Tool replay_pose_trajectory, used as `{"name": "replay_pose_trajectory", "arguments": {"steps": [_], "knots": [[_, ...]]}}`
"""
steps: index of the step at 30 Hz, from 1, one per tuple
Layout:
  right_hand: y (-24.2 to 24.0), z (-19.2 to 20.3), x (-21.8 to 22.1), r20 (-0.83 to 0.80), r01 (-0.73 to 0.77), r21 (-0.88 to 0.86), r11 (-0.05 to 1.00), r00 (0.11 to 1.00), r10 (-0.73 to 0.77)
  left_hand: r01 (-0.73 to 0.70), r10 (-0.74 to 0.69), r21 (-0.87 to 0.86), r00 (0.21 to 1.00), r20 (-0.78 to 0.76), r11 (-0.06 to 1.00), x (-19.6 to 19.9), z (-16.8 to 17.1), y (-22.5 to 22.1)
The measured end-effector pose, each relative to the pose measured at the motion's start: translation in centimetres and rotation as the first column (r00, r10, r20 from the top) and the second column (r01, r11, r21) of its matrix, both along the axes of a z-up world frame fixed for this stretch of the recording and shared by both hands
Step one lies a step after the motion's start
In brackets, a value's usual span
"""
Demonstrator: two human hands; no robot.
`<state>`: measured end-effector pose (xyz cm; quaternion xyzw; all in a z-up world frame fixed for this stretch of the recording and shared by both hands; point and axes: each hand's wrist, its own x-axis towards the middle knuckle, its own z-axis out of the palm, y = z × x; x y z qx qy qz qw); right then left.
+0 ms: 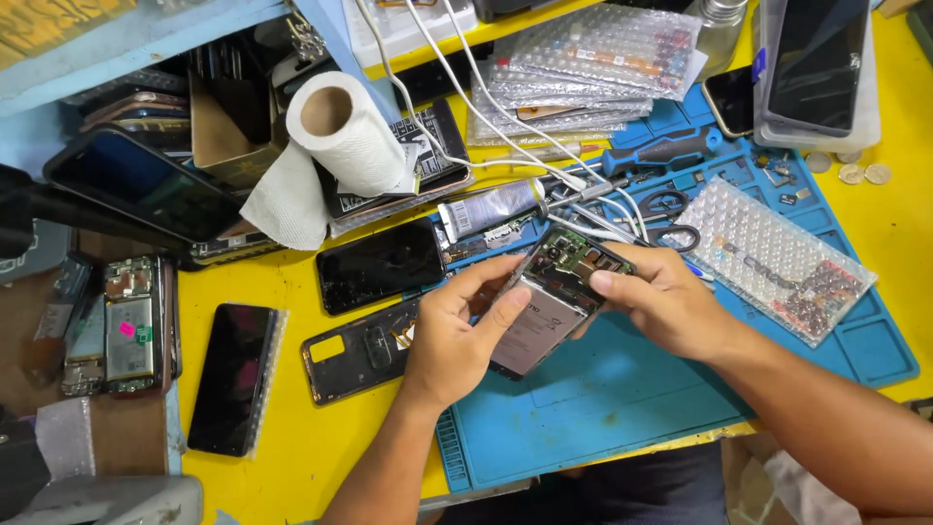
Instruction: The person is repairing a smartphone by removing the back cover and battery, then reassembling the device. They use a metal prying tool to separate the components and carefully place the battery and back cover back into position.
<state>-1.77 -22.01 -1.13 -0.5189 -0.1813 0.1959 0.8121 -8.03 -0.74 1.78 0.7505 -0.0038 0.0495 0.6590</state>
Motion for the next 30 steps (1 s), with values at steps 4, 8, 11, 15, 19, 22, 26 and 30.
{"name": "replay_pose_trajectory", "arguments": {"steps": [4, 8, 11, 15, 19, 22, 26, 30], "knots": [[0.8, 0.9, -0.8, 0.016, 0.007, 0.005, 1.0, 1.0, -0.008, -0.139, 0.074, 0.291, 0.972, 0.221, 0.947, 0.5, 2.2, -0.4], [1.4, 0.6, -1.6, 0.061, 0.067, 0.013, 0.998, 0.996, -0.067, -0.508, -0.068, 0.563, 0.701, 0.71, 0.652, 0.8, 2.6, -0.9], [1.3, 0.5, -1.5, 0.125, 0.085, -0.012, 0.996, 0.989, -0.083, -0.557, -0.181, 0.625, 0.65, 0.738, 0.547, 0.9, 3.1, -1.1], [0.7, -0.2, -1.6, 0.167, 0.116, -0.053, 0.992, 0.98, -0.106, -0.556, -0.265, 0.658, 0.626, 0.734, 0.508, 1.4, 3.3, -1.5], [0.7, 0.7, -1.6, 0.201, 0.121, -0.077, 0.99, 0.974, -0.104, -0.541, -0.337, 0.699, 0.622, 0.707, 0.467, 1.4, 4.4, -1.6], [0.8, 1.2, -1.6, 0.242, 0.125, -0.114, 0.986, 0.966, -0.094, -0.547, -0.398, 0.74, 0.625, 0.672, 0.391, 1.2, 4.9, -1.6], [0.6, 0.8, -1.6, 0.306, 0.142, -0.184, 0.973, 0.949, -0.081, -0.547, -0.487, 0.783, 0.619, 0.617, 0.297, 1.1, 5.0, -1.7], [0.2, -0.7, -1.4, 0.285, 0.12, -0.173, 0.978, 0.956, -0.066, -0.511, -0.546, 0.834, 0.647, 0.532, 0.208, 1.2, 5.0, -1.3]]}}
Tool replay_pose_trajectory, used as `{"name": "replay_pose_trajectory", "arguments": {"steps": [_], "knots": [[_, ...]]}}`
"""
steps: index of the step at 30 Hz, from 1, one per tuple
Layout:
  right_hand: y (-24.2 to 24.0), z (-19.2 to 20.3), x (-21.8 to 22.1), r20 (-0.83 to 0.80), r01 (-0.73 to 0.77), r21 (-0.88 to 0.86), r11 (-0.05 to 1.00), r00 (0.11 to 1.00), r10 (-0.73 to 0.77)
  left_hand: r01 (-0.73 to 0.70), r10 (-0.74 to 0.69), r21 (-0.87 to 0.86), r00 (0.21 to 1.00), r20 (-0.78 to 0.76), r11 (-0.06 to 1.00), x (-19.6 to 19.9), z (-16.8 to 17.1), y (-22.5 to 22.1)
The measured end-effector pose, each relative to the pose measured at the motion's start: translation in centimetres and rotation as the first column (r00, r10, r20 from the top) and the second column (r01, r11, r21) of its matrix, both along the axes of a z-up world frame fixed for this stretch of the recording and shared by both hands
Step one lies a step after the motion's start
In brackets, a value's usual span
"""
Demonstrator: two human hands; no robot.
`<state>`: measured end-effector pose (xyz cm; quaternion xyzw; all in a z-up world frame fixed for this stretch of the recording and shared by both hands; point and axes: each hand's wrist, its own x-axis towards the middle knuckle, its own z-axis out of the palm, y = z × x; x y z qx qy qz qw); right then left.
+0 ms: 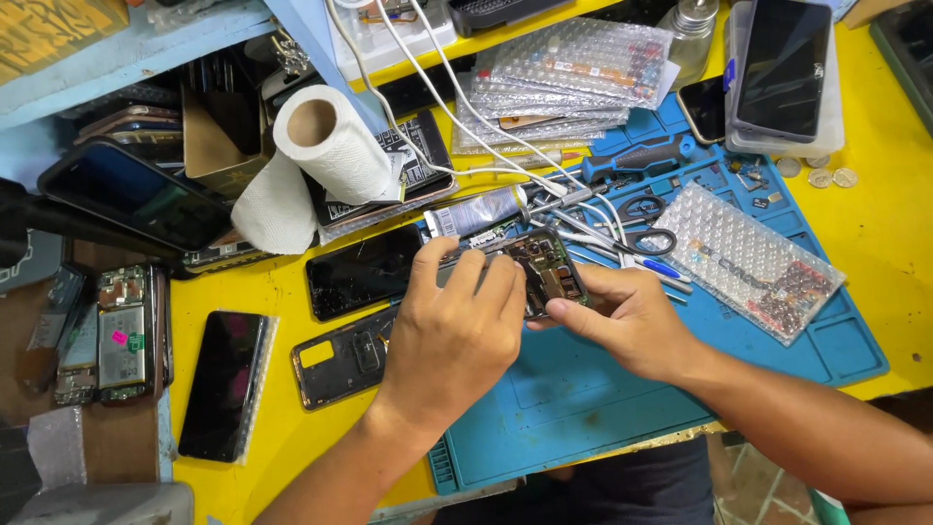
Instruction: The person is repairing a smartphone by removing the back cover and battery, then reassembling the device. They use a metal prying tool to separate the components and carefully place the battery and back cover back into position.
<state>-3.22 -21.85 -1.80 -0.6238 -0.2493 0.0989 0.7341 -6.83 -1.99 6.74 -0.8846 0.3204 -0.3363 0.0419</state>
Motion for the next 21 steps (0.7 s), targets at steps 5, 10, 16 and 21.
{"name": "replay_pose_trajectory", "arguments": {"steps": [5, 10, 16, 21], "knots": [[0.2, 0.7, -0.3, 0.014, 0.007, -0.003, 1.0, 1.0, -0.007, -0.002, 0.001, -0.007, 0.999, -0.049, 1.0, -0.1, -0.4, 0.2], [0.5, 0.7, -0.1, 0.05, 0.03, -0.025, 0.999, 0.998, -0.028, -0.092, 0.093, -0.058, 0.995, 0.019, 0.994, -0.1, 0.2, -0.9], [0.2, 0.5, -0.1, 0.053, 0.09, -0.028, 0.996, 0.995, -0.088, -0.046, 0.068, -0.26, 0.995, 0.078, 0.965, 0.5, -1.7, -1.6], [0.6, 2.5, -0.6, -0.026, 0.095, 0.022, 0.995, 0.995, -0.094, -0.015, 0.029, -0.29, 0.999, 0.045, 0.957, 0.7, -1.4, -1.5]]}}
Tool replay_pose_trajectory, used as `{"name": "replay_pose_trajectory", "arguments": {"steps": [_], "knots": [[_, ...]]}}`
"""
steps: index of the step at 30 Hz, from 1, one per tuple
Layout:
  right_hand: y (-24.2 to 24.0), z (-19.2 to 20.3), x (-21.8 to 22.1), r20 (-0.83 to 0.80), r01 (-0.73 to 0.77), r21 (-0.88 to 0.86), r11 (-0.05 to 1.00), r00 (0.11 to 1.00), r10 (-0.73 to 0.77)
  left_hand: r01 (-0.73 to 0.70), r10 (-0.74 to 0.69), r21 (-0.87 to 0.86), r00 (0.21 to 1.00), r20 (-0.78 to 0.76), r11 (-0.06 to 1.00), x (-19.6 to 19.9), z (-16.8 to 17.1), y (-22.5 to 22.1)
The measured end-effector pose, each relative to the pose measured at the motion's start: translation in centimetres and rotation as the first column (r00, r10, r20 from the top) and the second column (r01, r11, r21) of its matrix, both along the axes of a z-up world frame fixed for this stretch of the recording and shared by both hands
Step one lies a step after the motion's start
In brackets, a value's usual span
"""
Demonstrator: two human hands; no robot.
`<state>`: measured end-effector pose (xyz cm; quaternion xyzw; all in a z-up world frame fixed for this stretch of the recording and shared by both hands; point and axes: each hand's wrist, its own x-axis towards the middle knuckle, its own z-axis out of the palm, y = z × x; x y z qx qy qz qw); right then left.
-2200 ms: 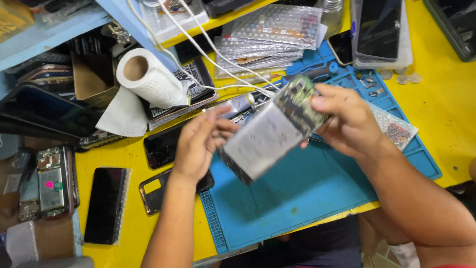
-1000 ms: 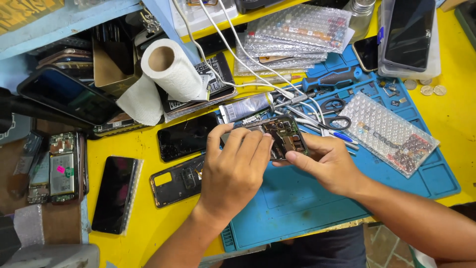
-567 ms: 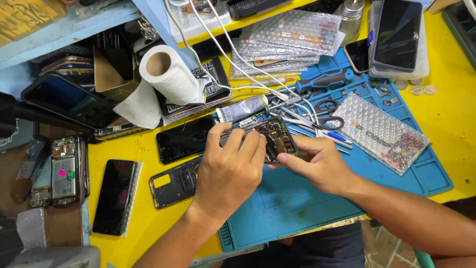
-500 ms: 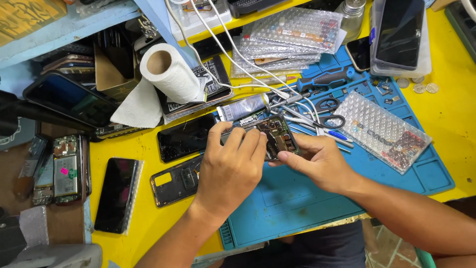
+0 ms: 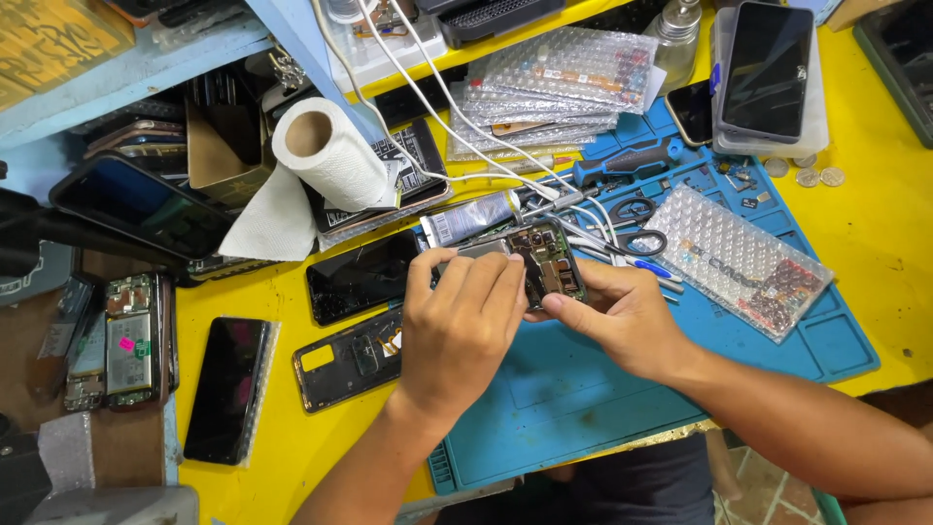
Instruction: The person is repairing a smartphone by removing the back cover and battery, then reassembling the device. They use a metal prying tool to separate the components and carefully place the battery and back cover back into position.
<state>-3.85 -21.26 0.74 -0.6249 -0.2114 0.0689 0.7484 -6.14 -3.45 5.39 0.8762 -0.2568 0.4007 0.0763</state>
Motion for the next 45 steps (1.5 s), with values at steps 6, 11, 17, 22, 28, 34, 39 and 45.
{"name": "replay_pose_trajectory", "arguments": {"steps": [6, 11, 17, 22, 28, 34, 39, 45], "knots": [[0.1, 0.1, 0.2, 0.09, 0.011, -0.07, 0.997, 0.996, -0.005, 0.076, -0.066, 0.146, 0.995, -0.072, 0.986, 0.8, 2.5, 1.3], [-0.1, -0.7, 0.2, 0.132, 0.025, -0.133, 0.991, 0.991, -0.007, -0.08, 0.082, 0.29, 0.997, 0.008, 0.954, 0.3, 4.3, 0.0], [-0.4, -1.2, 0.5, 0.153, 0.046, -0.128, 0.991, 0.988, -0.026, 0.0, 0.008, 0.325, 1.0, -0.024, 0.946, 1.1, 3.1, 0.4], [-1.1, -2.5, 1.1, 0.197, 0.082, -0.147, 0.986, 0.979, -0.052, 0.044, -0.037, 0.291, 0.999, -0.031, 0.956, 1.4, 1.5, 0.5], [-2.6, -7.0, 1.8, 0.189, 0.115, -0.114, 0.987, 0.978, -0.092, -0.004, -0.004, 0.137, 0.998, 0.058, 0.991, 1.3, 0.7, -0.5], [-2.5, -6.8, 1.6, 0.151, 0.129, -0.089, 0.988, 0.982, -0.115, -0.012, 0.007, 0.06, 0.997, 0.081, 0.998, 1.5, 0.3, -0.9], [-1.2, -2.0, 1.0, 0.005, 0.121, -0.012, 0.993, 0.993, -0.121, 0.014, -0.003, -0.142, 0.997, 0.074, 0.99, 1.3, 1.6, -1.6], [-0.7, -0.7, 0.9, -0.11, 0.075, 0.123, 0.99, 0.992, -0.061, 0.036, -0.023, -0.185, 0.997, 0.071, 0.982, 1.7, 0.8, -1.4]]}}
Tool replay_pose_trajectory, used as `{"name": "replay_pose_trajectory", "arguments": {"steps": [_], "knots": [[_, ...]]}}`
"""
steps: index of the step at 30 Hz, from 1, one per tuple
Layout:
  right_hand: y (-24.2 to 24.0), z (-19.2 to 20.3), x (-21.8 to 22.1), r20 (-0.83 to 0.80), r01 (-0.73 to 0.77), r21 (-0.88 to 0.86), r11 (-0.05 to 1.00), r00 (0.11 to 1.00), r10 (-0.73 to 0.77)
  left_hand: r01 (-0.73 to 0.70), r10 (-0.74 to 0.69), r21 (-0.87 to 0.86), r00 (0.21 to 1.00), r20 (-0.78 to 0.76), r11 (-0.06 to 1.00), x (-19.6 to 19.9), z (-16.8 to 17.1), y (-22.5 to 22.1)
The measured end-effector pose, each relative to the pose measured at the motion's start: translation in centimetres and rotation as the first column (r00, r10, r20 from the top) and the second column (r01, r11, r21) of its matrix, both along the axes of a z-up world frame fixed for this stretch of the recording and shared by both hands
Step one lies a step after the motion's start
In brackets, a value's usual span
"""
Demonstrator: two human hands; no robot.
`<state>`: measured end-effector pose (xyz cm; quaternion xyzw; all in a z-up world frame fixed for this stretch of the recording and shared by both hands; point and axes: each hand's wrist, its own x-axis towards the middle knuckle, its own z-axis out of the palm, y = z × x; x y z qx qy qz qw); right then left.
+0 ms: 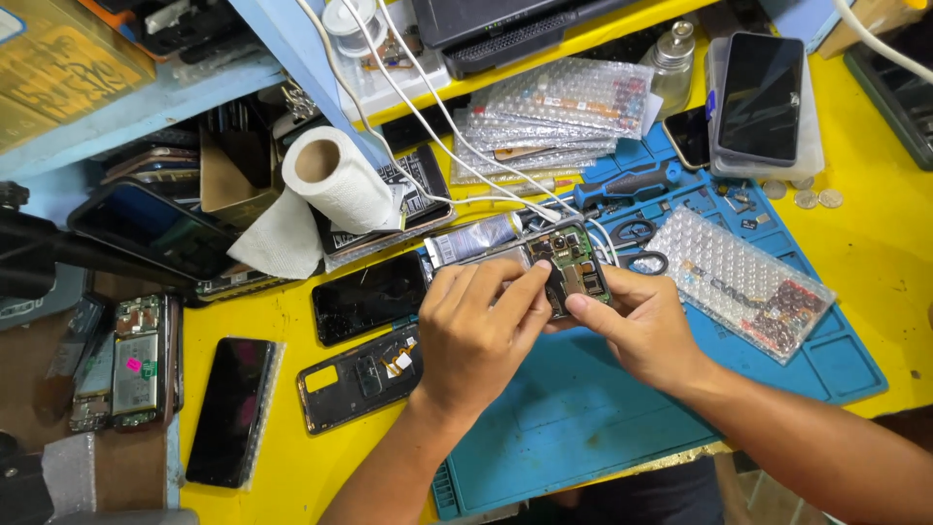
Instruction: The person is repairing a smartphone by removing the back cover and battery, then reassembling the device. They use a metal prying tool to separate the components and carefully place the battery and back cover back into position.
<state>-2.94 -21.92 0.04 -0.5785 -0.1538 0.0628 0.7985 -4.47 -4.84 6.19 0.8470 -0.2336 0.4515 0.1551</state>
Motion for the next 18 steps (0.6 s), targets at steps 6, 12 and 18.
{"name": "replay_pose_trajectory", "arguments": {"steps": [6, 12, 18], "knots": [[-0.4, 0.6, 0.8, 0.016, -0.078, 0.08, 0.994, 0.997, 0.077, 0.087, -0.084, 0.109, 0.996, -0.031, 0.99, -0.6, 0.9, 1.4], [-1.4, -1.9, 1.6, 0.054, -0.167, 0.03, 0.986, 0.985, 0.165, 0.151, -0.142, 0.124, 0.987, -0.074, 0.981, -1.7, 1.0, 2.8], [-2.1, 0.2, 2.2, -0.15, -0.439, -0.068, 0.896, 0.892, 0.426, 0.149, -0.185, -0.126, 0.919, -0.349, 0.981, -5.5, -0.5, 3.8]]}}
